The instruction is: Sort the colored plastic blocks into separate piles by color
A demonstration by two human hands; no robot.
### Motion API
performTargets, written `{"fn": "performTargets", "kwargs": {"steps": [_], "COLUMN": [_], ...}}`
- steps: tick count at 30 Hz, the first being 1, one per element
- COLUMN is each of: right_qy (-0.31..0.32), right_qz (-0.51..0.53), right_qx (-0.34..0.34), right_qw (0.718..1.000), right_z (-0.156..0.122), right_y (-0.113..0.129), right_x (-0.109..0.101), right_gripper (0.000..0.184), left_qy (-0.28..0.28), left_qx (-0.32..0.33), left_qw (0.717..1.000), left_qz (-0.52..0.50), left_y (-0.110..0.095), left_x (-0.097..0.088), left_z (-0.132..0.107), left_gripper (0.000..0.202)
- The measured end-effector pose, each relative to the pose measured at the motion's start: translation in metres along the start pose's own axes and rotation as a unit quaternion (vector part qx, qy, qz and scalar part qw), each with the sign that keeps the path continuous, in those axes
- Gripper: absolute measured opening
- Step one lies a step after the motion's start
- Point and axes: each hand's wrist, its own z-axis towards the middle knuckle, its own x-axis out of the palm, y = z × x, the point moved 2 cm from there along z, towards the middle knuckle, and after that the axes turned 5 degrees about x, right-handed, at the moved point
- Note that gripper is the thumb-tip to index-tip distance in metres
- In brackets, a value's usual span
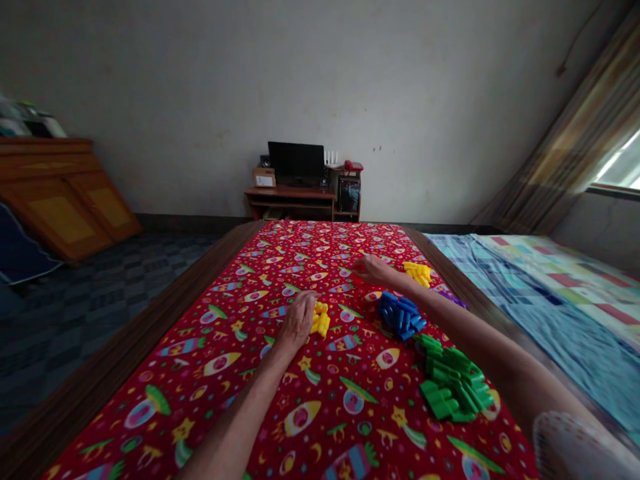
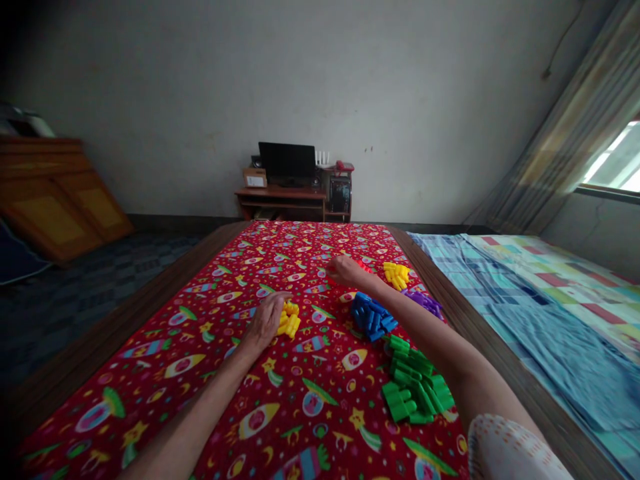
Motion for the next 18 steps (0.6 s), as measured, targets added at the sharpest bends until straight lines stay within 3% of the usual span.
{"fn": "performTargets", "kwargs": {"steps": [3, 7, 11, 15, 18], "right_qy": [0.031, 0.016, 0.006, 0.01, 0.008], "right_qz": [-0.055, -0.149, -0.168, -0.16, -0.178], "right_qx": [0.011, 0.063, 0.085, 0.022, -0.046], "right_qw": [0.998, 0.987, 0.982, 0.987, 0.983], "right_z": [-0.007, -0.011, -0.012, -0.023, -0.032], "right_y": [-0.011, -0.022, -0.026, -0.024, -0.024], "right_x": [0.007, 0.01, 0.008, 0.013, 0.022], "right_gripper": [0.021, 0.026, 0.03, 0.024, 0.03], "left_qy": [0.008, 0.022, 0.029, 0.032, 0.033], "left_qx": [0.008, 0.01, 0.019, 0.022, 0.028], "left_qw": [1.0, 1.0, 0.999, 0.999, 0.999], "left_qz": [0.008, 0.011, 0.021, 0.025, 0.025], "left_y": [0.001, 0.0, -0.001, 0.0, 0.001], "left_x": [0.001, -0.001, -0.003, -0.003, -0.003], "left_z": [0.001, 0.003, 0.003, 0.003, 0.003], "left_gripper": [0.044, 0.044, 0.044, 0.044, 0.043]}}
